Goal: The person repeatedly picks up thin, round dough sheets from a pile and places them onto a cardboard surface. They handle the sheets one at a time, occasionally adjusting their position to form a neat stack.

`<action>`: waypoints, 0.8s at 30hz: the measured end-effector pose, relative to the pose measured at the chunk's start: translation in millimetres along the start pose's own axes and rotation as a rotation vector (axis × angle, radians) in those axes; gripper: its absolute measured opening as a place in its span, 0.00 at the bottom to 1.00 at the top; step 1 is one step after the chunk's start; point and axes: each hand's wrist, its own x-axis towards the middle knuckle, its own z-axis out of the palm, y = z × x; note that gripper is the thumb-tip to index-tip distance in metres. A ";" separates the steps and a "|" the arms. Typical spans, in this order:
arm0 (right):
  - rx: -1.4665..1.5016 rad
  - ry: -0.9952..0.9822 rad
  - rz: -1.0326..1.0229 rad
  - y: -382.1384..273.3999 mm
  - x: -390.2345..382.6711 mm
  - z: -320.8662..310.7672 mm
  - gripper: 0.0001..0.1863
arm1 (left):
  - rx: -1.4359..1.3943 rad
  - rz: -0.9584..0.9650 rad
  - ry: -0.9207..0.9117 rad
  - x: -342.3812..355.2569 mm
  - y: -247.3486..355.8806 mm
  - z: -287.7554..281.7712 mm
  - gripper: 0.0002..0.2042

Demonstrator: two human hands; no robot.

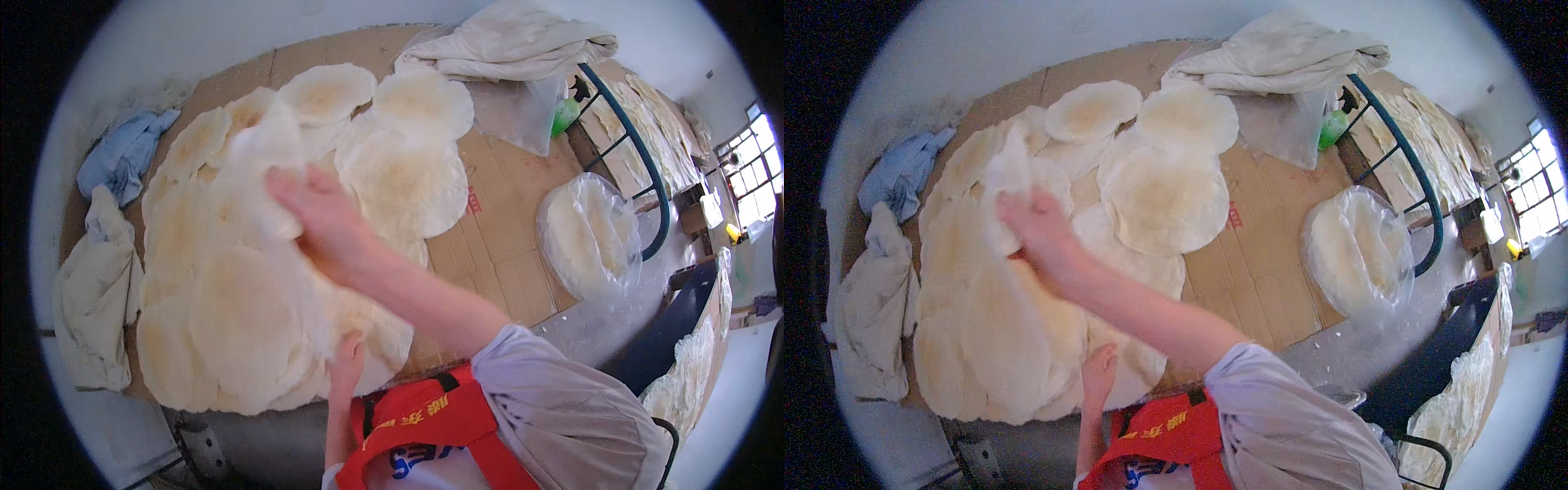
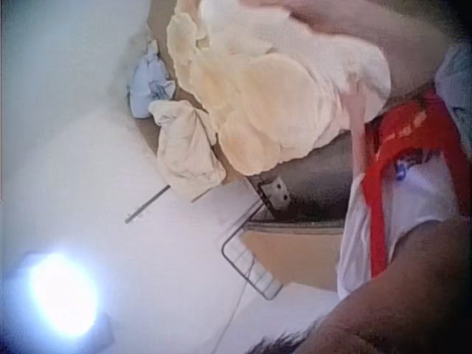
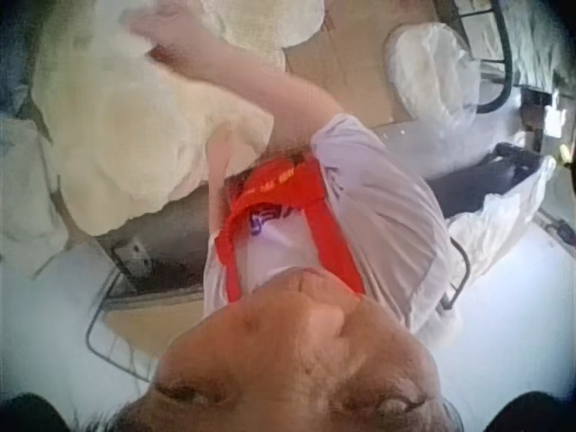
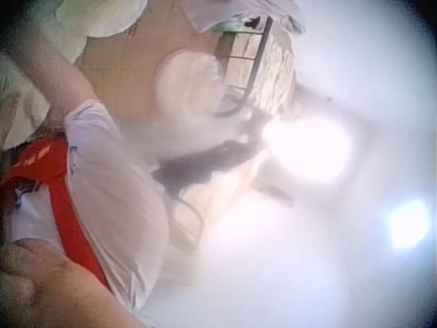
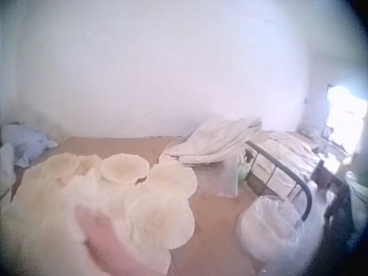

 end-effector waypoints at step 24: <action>-2.422 0.499 -0.316 -34.6 228.1 -491.2 0.16 | 0.610 -0.307 0.128 110.1 -24.5 -45.3 0.38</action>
